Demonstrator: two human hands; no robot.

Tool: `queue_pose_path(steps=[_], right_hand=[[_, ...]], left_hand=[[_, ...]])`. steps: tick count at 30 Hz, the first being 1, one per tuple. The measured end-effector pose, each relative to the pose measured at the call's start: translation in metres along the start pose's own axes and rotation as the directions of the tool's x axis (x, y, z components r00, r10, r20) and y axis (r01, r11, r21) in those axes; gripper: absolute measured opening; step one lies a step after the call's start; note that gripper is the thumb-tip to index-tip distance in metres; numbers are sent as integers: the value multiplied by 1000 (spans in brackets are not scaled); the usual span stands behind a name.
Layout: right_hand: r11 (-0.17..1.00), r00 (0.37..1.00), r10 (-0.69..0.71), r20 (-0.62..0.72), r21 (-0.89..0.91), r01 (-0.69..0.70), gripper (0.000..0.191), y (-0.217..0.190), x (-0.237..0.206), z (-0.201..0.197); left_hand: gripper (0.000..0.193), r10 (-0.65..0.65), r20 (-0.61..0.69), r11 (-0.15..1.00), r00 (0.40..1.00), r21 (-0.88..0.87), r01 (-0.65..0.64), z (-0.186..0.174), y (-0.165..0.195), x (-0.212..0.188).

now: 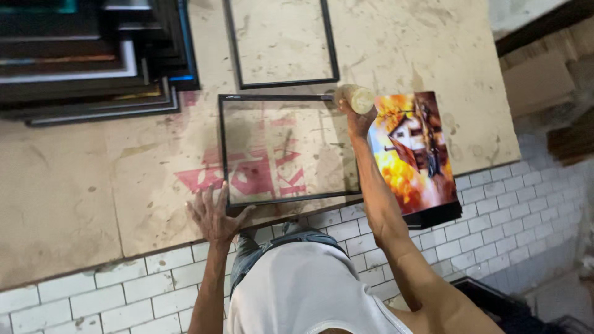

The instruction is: The person assembles picture frames by applying glue to the edges of empty frames, placing printed images inside, and stacking the completed frames. The person repeats this process for several different images.

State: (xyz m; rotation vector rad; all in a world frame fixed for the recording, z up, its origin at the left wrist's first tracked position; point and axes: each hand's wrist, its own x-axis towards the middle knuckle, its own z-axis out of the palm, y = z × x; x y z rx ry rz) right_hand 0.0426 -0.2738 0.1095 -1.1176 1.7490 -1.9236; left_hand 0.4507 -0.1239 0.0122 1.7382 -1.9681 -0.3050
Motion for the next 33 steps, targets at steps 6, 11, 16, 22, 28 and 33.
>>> queue_pose_path(steps=[6, 11, 16, 22, 28, 33], right_hand=[[882, 932, -359, 41, -312, 354, 46, 5, 31, -53], [960, 979, -188, 84, -196, 201, 37, -1, 43, -57], [736, 858, -363, 363, -454, 503, 37, -13, 31, -43], [701, 747, -254, 614, -415, 580, 46, -27, -8, -75], [680, 705, -223, 673, -411, 607, 54, -41, -67, -116], [667, 717, -164, 678, -459, 587, 53, -63, -106, -143]], left_hand=[[100, -15, 0, 1000, 1000, -17, 15, -7, 11, 1], [94, -23, -14, 1000, 1000, -6, 23, -9, 17, 1], [92, -7, -57, 998, 998, -56, 3, -11, 21, 1], [91, -38, -10, 997, 999, -61, 37, -11, 21, -2], [92, -39, -40, 994, 998, -107, 35, -4, 17, -5], [97, -37, -35, 993, 999, -115, 32, 1, 12, -9]])
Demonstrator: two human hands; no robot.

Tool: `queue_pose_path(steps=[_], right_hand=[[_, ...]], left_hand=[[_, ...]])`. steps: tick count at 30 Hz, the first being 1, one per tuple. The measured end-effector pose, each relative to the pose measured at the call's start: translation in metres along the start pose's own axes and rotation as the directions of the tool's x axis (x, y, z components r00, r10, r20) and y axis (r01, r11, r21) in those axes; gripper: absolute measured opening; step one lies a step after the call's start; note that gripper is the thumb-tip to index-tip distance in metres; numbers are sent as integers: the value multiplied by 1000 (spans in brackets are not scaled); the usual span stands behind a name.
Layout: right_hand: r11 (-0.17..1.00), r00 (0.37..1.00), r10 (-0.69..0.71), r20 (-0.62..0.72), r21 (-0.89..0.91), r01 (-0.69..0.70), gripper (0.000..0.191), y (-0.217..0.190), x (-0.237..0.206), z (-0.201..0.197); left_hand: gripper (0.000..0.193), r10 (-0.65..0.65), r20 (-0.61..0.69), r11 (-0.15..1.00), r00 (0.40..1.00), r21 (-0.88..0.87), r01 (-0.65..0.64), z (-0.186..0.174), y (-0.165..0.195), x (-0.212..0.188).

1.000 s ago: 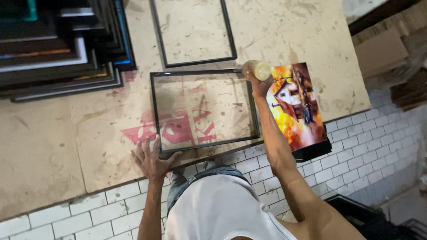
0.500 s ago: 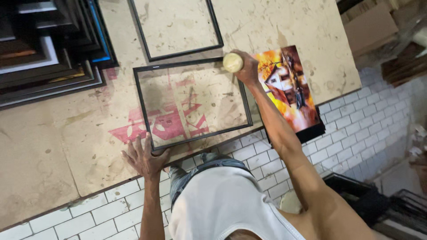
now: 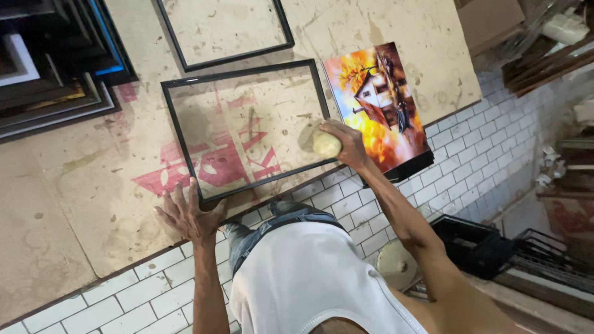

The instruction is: The person assembles picture frames by applying glue to the edges of empty frames, placing printed images inside, and stacking the completed frames. The person repeats this process for several different images.

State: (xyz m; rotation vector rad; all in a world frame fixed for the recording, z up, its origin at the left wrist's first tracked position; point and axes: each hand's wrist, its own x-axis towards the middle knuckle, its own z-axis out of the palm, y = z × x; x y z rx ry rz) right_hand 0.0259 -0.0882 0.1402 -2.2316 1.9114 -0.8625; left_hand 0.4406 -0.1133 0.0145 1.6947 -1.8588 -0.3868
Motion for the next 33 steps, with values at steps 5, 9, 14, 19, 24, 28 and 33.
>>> queue_pose_path(steps=[5, 9, 14, 19, 24, 28, 33], right_hand=[[994, 998, 57, 20, 93, -59, 54, -21, -25, -13], [980, 992, 113, 49, 158, -119, 51, -23, -36, -20], [926, 913, 352, 206, 63, -372, 43, 3, -34, -23], [891, 855, 435, 282, 1, -454, 51, 26, -18, -13], [845, 788, 512, 340, -38, -533, 50, 13, 3, 12], [793, 749, 503, 432, 115, -599, 51, -18, 27, 46], [561, 718, 310, 623, 490, -667, 56, -78, 63, 105]], left_hand=[[97, 6, 15, 1000, 1000, -7, -6, -1, -1, -3], [97, 36, -14, 999, 999, -18, -36, -1, -1, -1], [94, 10, 6, 1000, 1000, 8, -10, -1, -2, -3], [96, 17, -6, 1000, 1000, -20, -17, -3, -2, -8], [99, 11, -16, 1000, 1000, -15, -11, 1, -4, -7], [108, -4, 19, 1000, 1000, -23, 5, 4, -8, -6], [115, -24, 44, 998, 999, -51, 27, -3, -7, -7]])
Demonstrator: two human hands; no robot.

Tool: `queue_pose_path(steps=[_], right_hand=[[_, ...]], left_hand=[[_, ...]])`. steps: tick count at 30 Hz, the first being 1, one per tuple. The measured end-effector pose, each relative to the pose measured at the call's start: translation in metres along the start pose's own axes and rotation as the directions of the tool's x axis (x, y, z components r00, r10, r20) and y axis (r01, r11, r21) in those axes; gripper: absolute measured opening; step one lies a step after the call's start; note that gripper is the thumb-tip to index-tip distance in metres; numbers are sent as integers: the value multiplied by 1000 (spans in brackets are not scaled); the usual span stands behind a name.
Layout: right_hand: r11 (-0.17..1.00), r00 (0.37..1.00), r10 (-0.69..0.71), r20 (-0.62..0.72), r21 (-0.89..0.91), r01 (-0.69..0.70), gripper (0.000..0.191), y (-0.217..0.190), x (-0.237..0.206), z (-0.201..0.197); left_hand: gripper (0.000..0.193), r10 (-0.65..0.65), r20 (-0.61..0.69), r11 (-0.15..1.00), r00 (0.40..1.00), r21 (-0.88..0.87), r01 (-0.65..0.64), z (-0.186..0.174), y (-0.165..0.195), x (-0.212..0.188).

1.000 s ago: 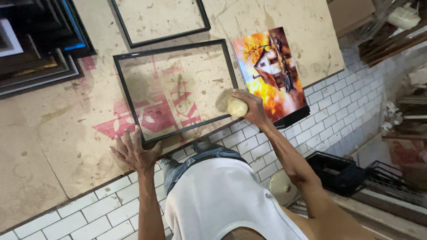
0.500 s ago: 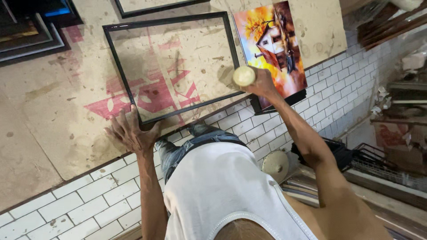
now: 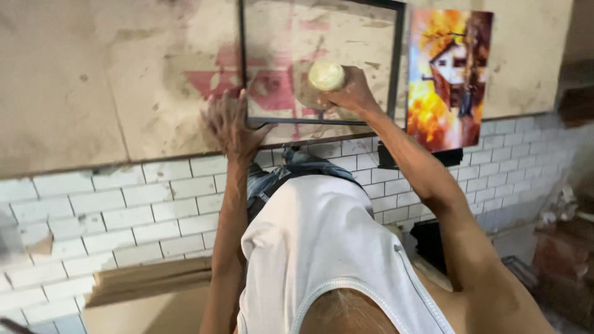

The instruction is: The person assembles picture frames by applying glue to the edges of empty frames, placing printed images inside, and stacking the completed frames. The person repeats this process for several different images.

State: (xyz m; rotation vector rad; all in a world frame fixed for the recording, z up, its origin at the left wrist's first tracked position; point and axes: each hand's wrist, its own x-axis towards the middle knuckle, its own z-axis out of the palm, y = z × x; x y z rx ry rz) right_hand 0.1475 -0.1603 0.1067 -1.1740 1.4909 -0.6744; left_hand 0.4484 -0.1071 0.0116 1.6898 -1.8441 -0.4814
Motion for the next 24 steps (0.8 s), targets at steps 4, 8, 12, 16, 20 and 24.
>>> queue_pose_path(steps=[4, 8, 12, 16, 20, 24], right_hand=[[955, 953, -276, 124, -81, 287, 57, -21, 34, 73], [963, 954, -246, 172, 154, 220, 51, -42, 54, 124], [942, 979, -176, 104, 308, 136, 45, -46, 49, 135], [934, 963, -266, 40, 257, 248, 44, -26, 20, 100], [971, 983, -173, -65, 155, 182, 48, 8, -14, 28], [914, 987, -12, -160, 399, 76, 39, 46, -48, -42]], left_hand=[[111, 32, -52, 999, 998, 20, -31, -4, 2, 1], [101, 50, -76, 999, 996, 22, -49, -5, -1, 2], [100, 26, -86, 1000, 996, -12, -27, -4, -3, 3], [104, 2, -65, 1000, 998, -8, -3, -4, 2, 2], [103, -17, -69, 1000, 997, 22, 18, -2, 10, 6], [97, -17, -59, 994, 998, 110, 24, 1, 15, 7]])
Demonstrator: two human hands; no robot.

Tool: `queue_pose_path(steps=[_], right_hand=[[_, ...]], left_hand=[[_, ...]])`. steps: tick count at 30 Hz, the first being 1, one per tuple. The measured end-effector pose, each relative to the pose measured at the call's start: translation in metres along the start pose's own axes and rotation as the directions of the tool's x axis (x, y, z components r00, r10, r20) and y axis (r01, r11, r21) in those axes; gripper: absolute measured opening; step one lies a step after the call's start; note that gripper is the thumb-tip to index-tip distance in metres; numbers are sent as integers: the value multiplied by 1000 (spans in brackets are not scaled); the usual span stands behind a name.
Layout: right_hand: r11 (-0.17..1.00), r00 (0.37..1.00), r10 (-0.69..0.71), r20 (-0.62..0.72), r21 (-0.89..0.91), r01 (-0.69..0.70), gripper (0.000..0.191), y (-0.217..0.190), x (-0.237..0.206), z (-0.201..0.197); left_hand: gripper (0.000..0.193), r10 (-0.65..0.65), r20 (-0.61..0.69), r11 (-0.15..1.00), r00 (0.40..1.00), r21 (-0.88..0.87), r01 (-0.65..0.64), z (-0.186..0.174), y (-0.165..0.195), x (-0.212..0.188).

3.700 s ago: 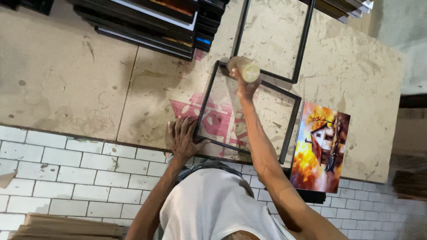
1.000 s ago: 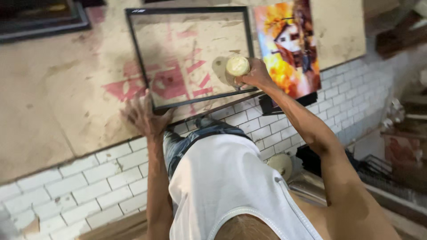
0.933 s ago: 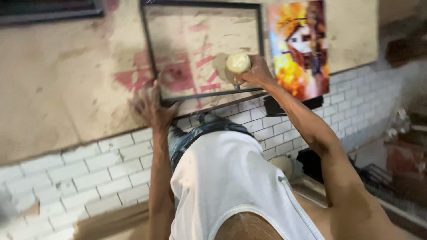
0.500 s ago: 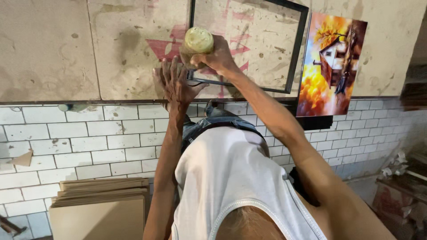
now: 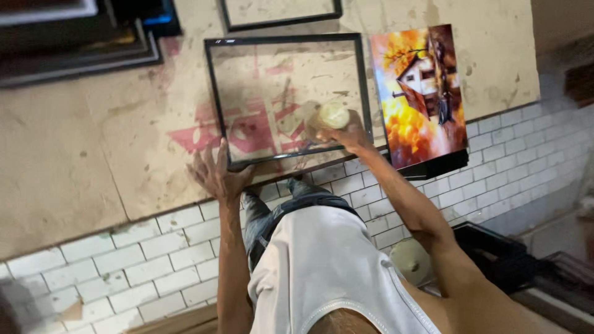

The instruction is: The person assembles picture frames by applying glue to the edges of empty frames, placing printed images inside, and stacking the completed frames. The person repeats this process for several different images.

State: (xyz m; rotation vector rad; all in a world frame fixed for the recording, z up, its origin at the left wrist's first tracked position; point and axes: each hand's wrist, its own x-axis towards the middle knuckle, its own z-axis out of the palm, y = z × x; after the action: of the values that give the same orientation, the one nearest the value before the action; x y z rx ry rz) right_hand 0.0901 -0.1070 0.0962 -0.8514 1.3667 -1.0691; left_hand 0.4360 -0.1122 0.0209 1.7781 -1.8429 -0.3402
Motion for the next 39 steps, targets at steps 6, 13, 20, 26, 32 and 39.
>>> queue_pose_path(steps=[6, 13, 20, 26, 32, 39], right_hand=[[966, 998, 6, -62, -258, -22, 42, -7, -6, -82], [992, 989, -111, -94, -69, 105, 33, -41, 46, -150], [337, 969, 236, -78, 942, -6, 41, -133, 168, -151], [-90, 964, 256, -67, 992, 93, 52, -156, 195, -131], [-166, 989, 150, 3, 986, 23, 55, -136, 189, -160], [461, 967, -85, -239, 851, 251, 24, -44, 70, -240]], left_hand=[[107, 53, -48, 996, 997, 68, -49, 7, 2, -5], [107, 117, -80, 985, 990, 139, -105, 14, 0, -4], [105, 108, -20, 994, 994, 30, -108, 12, 6, -8], [114, 71, -12, 995, 997, 65, -70, 2, 38, -11], [96, 151, -88, 988, 985, 28, -149, 11, 110, -39], [63, 482, 247, 849, 841, -368, -379, 55, 230, -38]])
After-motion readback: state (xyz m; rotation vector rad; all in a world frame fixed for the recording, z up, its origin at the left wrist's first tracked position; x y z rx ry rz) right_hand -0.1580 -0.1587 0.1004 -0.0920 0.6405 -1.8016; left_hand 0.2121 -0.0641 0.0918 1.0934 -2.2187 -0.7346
